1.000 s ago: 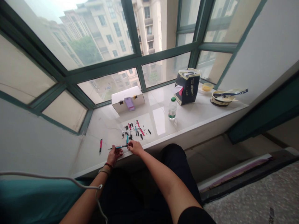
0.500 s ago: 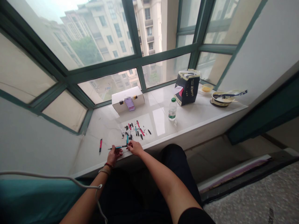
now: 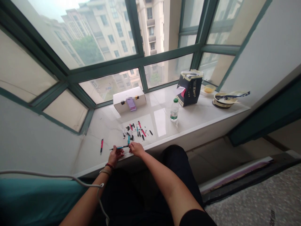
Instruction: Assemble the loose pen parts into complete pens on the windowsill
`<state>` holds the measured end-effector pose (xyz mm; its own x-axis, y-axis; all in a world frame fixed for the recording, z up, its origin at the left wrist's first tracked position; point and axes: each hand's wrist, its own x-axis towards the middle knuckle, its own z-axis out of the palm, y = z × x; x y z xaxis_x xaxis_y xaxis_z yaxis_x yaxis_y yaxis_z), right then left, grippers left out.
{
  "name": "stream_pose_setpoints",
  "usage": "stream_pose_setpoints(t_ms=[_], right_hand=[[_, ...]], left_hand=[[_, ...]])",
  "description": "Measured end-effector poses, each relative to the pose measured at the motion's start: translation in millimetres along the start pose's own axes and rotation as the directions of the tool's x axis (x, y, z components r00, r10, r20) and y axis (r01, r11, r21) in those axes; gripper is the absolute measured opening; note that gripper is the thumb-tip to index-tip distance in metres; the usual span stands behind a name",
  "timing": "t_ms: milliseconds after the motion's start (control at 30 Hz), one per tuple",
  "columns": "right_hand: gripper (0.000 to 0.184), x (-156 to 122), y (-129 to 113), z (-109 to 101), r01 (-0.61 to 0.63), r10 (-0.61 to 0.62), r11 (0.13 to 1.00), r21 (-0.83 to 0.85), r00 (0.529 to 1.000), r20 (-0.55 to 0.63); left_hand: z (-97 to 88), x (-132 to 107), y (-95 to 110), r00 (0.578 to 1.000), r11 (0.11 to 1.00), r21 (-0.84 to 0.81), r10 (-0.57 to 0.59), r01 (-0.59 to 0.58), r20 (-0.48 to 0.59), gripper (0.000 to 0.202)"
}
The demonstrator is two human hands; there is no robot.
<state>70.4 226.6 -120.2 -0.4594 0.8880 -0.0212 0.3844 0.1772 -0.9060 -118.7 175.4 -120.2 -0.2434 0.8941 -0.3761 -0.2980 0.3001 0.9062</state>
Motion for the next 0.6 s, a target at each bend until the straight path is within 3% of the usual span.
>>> stream_pose_setpoints(t_ms=[200,367,600], right_hand=[[0.016,-0.1,-0.2,-1.9,0.001,-0.001,1.000,-0.002,1.000,0.023],[0.027,0.2,-1.4,-2.6,-0.006,0.006,1.000,-0.015,0.999,0.054],[0.011,-0.8,-0.5,-1.5,-0.001,0.001,1.000,0.015,1.000,0.023]], left_hand=[[-3.5,3.4,-3.4,1.000,1.000,-0.004,0.006,-0.006,0.010,0.056],[-3.7,3.6,-3.6,1.000,1.000,-0.002,-0.004,0.004,-0.001,0.057],[-1.4,2.1,-2.0,1.000,1.000,0.012,0.001,-0.001,-0.004,0.054]])
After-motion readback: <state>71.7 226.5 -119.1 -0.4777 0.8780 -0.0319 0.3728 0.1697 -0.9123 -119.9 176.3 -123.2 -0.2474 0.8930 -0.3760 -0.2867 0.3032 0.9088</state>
